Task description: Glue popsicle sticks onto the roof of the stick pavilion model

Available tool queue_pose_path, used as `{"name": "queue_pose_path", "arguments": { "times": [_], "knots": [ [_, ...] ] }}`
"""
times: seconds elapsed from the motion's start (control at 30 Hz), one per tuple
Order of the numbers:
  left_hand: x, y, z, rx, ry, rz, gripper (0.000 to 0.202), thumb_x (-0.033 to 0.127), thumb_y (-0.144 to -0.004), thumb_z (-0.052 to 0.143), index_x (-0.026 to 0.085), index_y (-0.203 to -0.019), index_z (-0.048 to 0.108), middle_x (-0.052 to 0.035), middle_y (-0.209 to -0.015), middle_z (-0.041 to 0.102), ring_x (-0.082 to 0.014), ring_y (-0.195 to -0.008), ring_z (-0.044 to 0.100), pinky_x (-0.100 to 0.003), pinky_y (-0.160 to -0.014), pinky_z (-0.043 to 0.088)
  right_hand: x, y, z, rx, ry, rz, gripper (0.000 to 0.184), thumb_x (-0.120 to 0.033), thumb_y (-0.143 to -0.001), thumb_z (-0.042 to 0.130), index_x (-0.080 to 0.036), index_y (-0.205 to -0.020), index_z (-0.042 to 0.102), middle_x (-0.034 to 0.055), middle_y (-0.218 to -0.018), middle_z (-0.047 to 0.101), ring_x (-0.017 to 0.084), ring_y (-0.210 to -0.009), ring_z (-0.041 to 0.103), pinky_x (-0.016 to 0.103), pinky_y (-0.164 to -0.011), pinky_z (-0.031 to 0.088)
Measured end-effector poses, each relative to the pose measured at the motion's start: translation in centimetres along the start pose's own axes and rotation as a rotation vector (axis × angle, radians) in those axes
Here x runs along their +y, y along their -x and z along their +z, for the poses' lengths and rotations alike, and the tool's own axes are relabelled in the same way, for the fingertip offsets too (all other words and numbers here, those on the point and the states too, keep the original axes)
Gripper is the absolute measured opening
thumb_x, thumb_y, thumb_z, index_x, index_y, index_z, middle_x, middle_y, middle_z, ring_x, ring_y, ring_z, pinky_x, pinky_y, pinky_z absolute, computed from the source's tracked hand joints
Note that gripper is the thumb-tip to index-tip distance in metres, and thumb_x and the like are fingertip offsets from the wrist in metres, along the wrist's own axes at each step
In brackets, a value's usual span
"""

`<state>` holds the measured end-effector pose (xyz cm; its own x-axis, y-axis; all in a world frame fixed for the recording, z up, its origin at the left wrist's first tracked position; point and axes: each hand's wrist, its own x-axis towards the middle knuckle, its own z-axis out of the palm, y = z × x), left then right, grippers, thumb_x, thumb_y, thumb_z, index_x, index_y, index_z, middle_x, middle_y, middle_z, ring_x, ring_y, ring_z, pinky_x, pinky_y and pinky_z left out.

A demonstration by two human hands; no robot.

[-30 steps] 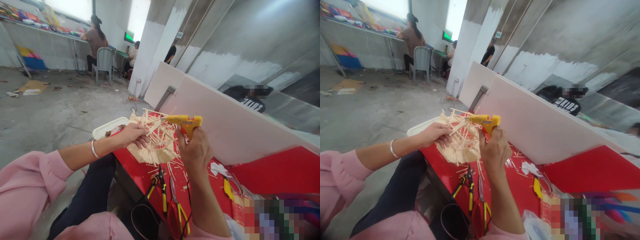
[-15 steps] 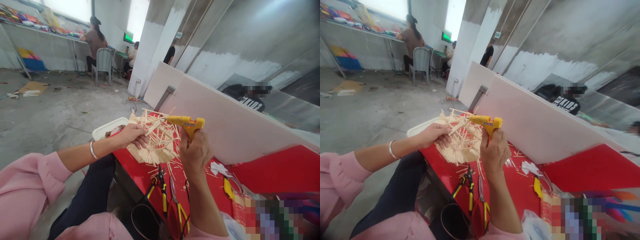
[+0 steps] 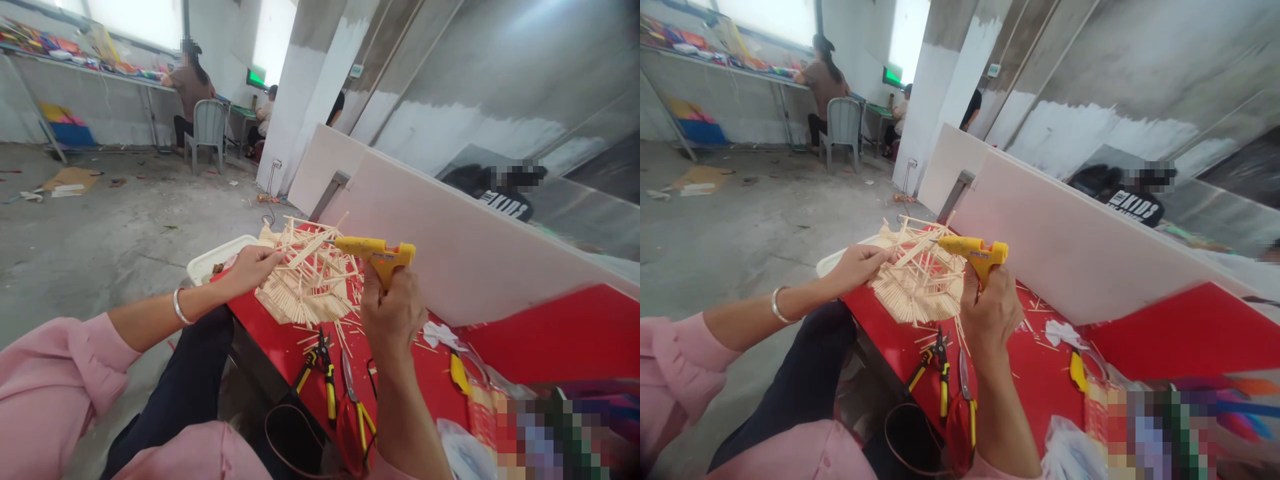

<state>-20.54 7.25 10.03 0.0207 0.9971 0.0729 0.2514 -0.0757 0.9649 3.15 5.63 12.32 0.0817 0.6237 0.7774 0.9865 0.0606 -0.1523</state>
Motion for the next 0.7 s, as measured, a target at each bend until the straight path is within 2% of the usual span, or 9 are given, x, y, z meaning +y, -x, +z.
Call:
{"name": "queue_pose_path", "arguments": {
  "times": [0.1,0.17,0.27,0.33,0.4,0.47,0.53,0.6,0.7],
  "knots": [
    [-0.2,0.3,-0.4,0.08,-0.204,0.182,0.034,0.028,-0.084,0.053,0.017,-0.052,0.057,0.0044,-0.047,0.042,-0.0084,-0.05,0.041,-0.021,-0.05,0.029,0.1,0.4,-0.4,-0.007,-0.016,0.017,0.05,-0.059,-0.095,0.04,-0.015,-0.101,0.062,0.0111,-0.086,0.062,0.023,-0.075,0.056,0.032,-0.059,0.032],
    [-0.2,0.3,-0.5,0.077,-0.236,0.237,0.031,0.028,-0.083,0.053,0.017,-0.055,0.06,0.0034,-0.052,0.049,-0.0095,-0.056,0.044,-0.022,-0.053,0.03,0.1,0.7,-0.7,-0.004,-0.04,0.032,0.047,-0.058,-0.094,0.041,-0.016,-0.099,0.062,0.0108,-0.085,0.062,0.023,-0.076,0.056,0.032,-0.059,0.033],
    [-0.6,0.2,-0.2,0.084,-0.187,0.161,0.02,0.028,-0.082,0.055,0.017,-0.073,0.07,0.0029,-0.058,0.057,-0.0102,-0.056,0.047,-0.021,-0.053,0.032,0.2,1.6,-1.2,-0.013,-0.095,0.066,0.045,-0.058,-0.093,0.042,-0.017,-0.097,0.061,0.0104,-0.084,0.062,0.023,-0.077,0.057,0.032,-0.06,0.035],
    [-1.0,0.0,0.3,0.116,-0.198,0.094,0.021,0.029,-0.082,0.056,0.017,-0.085,0.073,0.0028,-0.059,0.059,-0.0105,-0.055,0.048,-0.021,-0.052,0.032,0.2,2.5,-1.8,-0.012,-0.126,0.105,0.044,-0.058,-0.093,0.043,-0.017,-0.096,0.061,0.0102,-0.084,0.062,0.024,-0.076,0.057,0.032,-0.061,0.036],
    [-1.4,0.0,0.8,0.142,-0.33,0.105,0.022,0.03,-0.084,0.055,0.018,-0.088,0.073,0.0011,-0.063,0.062,-0.0123,-0.059,0.052,-0.022,-0.054,0.032,0.4,3.7,-2.7,-0.002,-0.149,0.163,0.043,-0.058,-0.093,0.043,-0.018,-0.094,0.06,0.0087,-0.08,0.061,0.024,-0.074,0.057,0.032,-0.061,0.036],
    [-1.6,0.7,1.3,0.126,-0.557,0.19,0.024,0.031,-0.087,0.051,0.019,-0.084,0.072,-0.0025,-0.069,0.066,-0.0153,-0.066,0.057,-0.024,-0.059,0.032,1.0,5.1,-3.9,0.018,-0.158,0.241,0.042,-0.058,-0.092,0.044,-0.019,-0.091,0.06,0.007,-0.076,0.059,0.023,-0.072,0.056,0.032,-0.061,0.036],
    [-1.6,2.2,1.6,0.071,-0.779,0.286,0.029,0.031,-0.092,0.045,0.019,-0.082,0.07,-0.0064,-0.074,0.068,-0.0179,-0.07,0.059,-0.026,-0.06,0.032,2.2,6.8,-5.3,0.061,-0.141,0.339,0.043,-0.06,-0.09,0.046,-0.019,-0.089,0.06,0.0063,-0.073,0.057,0.023,-0.069,0.055,0.032,-0.061,0.036],
    [-1.5,4.2,1.8,0.041,-0.906,0.364,0.033,0.031,-0.094,0.039,0.018,-0.084,0.067,-0.009,-0.074,0.068,-0.0195,-0.069,0.06,-0.028,-0.059,0.03,4.2,8.5,-6.6,0.094,-0.089,0.465,0.045,-0.062,-0.088,0.045,-0.019,-0.087,0.059,0.0057,-0.07,0.056,0.022,-0.065,0.053,0.032,-0.06,0.035],
    [-1.2,7.0,2.3,0.013,-0.919,0.458,0.038,0.035,-0.096,0.037,0.019,-0.074,0.064,-0.0087,-0.066,0.064,-0.0201,-0.065,0.058,-0.029,-0.06,0.032,8.4,11.3,-7.6,0.017,0.003,0.656,0.049,-0.066,-0.087,0.04,-0.02,-0.084,0.058,0.005,-0.067,0.056,0.022,-0.062,0.051,0.031,-0.059,0.034]
  ]
}}
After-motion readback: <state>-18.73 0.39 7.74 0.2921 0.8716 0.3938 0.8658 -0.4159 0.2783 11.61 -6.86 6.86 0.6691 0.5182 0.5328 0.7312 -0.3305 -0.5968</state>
